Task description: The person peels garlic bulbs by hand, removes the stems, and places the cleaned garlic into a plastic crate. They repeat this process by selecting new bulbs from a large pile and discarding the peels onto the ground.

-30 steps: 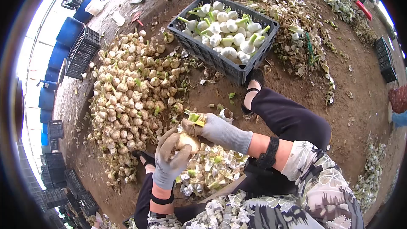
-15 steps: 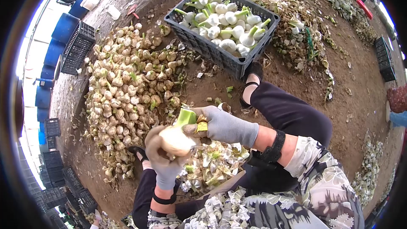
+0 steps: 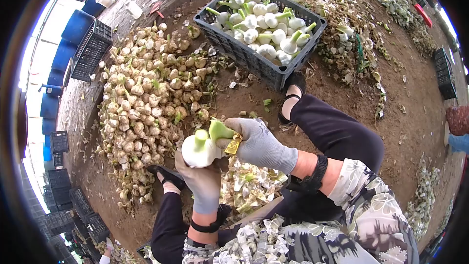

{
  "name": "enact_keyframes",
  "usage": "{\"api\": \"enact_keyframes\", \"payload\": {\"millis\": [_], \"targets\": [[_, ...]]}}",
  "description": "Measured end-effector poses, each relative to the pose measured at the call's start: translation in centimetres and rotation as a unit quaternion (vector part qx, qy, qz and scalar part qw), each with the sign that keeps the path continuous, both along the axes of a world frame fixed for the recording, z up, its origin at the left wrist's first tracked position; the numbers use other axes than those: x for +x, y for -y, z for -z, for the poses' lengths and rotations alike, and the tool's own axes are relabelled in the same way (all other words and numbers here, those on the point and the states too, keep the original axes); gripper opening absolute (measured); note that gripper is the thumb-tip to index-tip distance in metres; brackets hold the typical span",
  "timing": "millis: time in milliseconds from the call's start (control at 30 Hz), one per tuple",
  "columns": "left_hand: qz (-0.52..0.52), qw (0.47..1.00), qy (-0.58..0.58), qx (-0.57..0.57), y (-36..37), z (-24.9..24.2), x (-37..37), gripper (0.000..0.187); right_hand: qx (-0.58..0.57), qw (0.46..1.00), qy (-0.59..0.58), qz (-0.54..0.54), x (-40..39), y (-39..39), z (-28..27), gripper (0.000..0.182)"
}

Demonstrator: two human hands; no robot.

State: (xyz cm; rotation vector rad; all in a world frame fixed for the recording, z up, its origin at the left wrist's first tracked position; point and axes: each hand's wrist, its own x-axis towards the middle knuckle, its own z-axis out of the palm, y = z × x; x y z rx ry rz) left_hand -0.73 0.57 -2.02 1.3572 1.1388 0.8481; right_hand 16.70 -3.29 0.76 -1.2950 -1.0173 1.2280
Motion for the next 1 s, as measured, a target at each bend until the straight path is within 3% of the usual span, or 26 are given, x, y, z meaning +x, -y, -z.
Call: {"api": "enact_keyframes", "payload": {"millis": [33, 67, 133, 167, 200, 233, 267, 300, 333, 367, 433, 467, 500, 533, 567, 600, 633, 733, 800, 900, 933, 967, 1000], "targets": [[0.004, 0.99, -0.126, 0.065, -0.5, 0.2, -0.2, 0.045, -0.032, 0.998, -0.048, -0.003, 0.1, 0.0, 0.0, 0.021], [0.009, 0.948, 0.195, -0.251, -1.4, 0.2, -0.5, 0.044, -0.044, 0.997, -0.063, -0.026, 0.2, 0.2, 0.1, 0.019], [0.096, 0.995, 0.012, -0.023, -1.0, 1.7, -0.5, 0.046, -0.061, 0.995, -0.068, -0.03, 0.4, 0.4, 0.3, 0.018], [0.107, 0.987, -0.078, 0.094, -0.8, 2.6, -0.5, 0.054, -0.078, 0.994, -0.07, -0.033, 0.5, 0.4, 0.4, 0.017], [0.051, 0.993, 0.078, -0.079, -1.2, 1.9, -0.3, 0.062, -0.093, 0.994, -0.055, -0.027, 0.5, 0.4, 0.7, 0.018], [-0.007, 0.941, 0.228, -0.25, -1.4, 1.5, -0.2, 0.07, -0.064, 0.998, -0.02, -0.009, 0.1, 0.5, 1.3, 0.02], [0.012, 0.951, 0.252, -0.182, -0.8, 1.3, -0.4, 0.057, -0.046, 0.998, 0.021, -0.033, 0.1, 0.5, 1.6, 0.022], [0.014, 0.951, 0.251, -0.181, -0.8, 1.3, -0.4, 0.057, -0.03, 0.996, 0.06, -0.057, 0.1, 0.4, 1.5, 0.023], [0.065, 0.986, 0.15, -0.044, -0.8, 1.5, -0.5, 0.047, -0.059, 0.991, 0.078, -0.094, 0.3, 0.3, 1.1, 0.024], [0.112, 0.988, 0.043, 0.095, -0.7, 1.5, -0.7, 0.037, -0.059, 0.991, 0.077, -0.095, 0.3, 0.3, 0.9, 0.024], [0.095, 0.991, 0.016, 0.088, -0.8, 1.2, -0.4, 0.029, -0.038, 0.985, 0.121, -0.119, 0.2, 0.4, 0.5, 0.023], [0.057, 0.993, 0.093, -0.048, -0.8, 1.2, -0.6, 0.027, -0.039, 0.985, 0.12, -0.121, 0.4, 0.4, 0.2, 0.023], [0.016, 0.969, 0.167, -0.184, -0.7, 0.9, -0.5, 0.026, -0.102, 0.989, -0.012, -0.111, 0.6, 0.3, -0.1, 0.022], [0.004, 0.946, 0.242, -0.215, -0.7, -0.1, -0.1, 0.027, -0.165, 0.97, -0.146, -0.098, 0.7, 0.3, -0.1, 0.022], [0.111, 0.987, -0.003, 0.118, -0.9, 0.2, -0.2, 0.034, -0.164, 0.971, -0.144, -0.094, 0.8, 0.2, 0.5, 0.021], [0.073, 0.972, 0.205, -0.091, -1.1, 0.4, -0.4, 0.039, -0.128, 0.977, -0.143, -0.098, 0.9, 0.2, 0.8, 0.021], [0.025, 0.871, 0.398, -0.288, -1.3, 0.6, -0.7, 0.044, -0.092, 0.981, -0.141, -0.101, 1.0, 0.2, 0.9, 0.021], [0.017, 0.846, 0.42, -0.329, -1.5, 2.2, -1.5, 0.046, -0.126, 0.966, -0.207, -0.087, 1.0, 0.2, -0.2, 0.021], [0.023, 0.827, 0.438, -0.352, -2.0, 3.0, -1.7, 0.045, -0.112, 0.973, -0.17, -0.105, 1.3, 0.5, 0.6, 0.021], [0.113, 0.736, 0.597, -0.299, -3.5, 3.7, -1.5, 0.035, -0.061, 0.986, -0.089, -0.129, 1.9, 1.0, 0.9, 0.023], [0.063, 0.67, 0.663, -0.328, -3.8, 3.5, -1.7, 0.038, -0.083, 0.978, -0.116, -0.152, 1.9, 1.2, 1.1, 0.023], [0.024, 0.656, 0.695, -0.293, -4.1, 3.3, -1.8, 0.046, -0.103, 0.969, -0.142, -0.175, 1.9, 1.3, 1.3, 0.023], [-0.024, 0.726, 0.643, -0.244, -4.5, 3.5, -2.1, 0.047, -0.09, 0.963, -0.118, -0.223, 1.7, 1.3, 0.8, 0.021]]}}
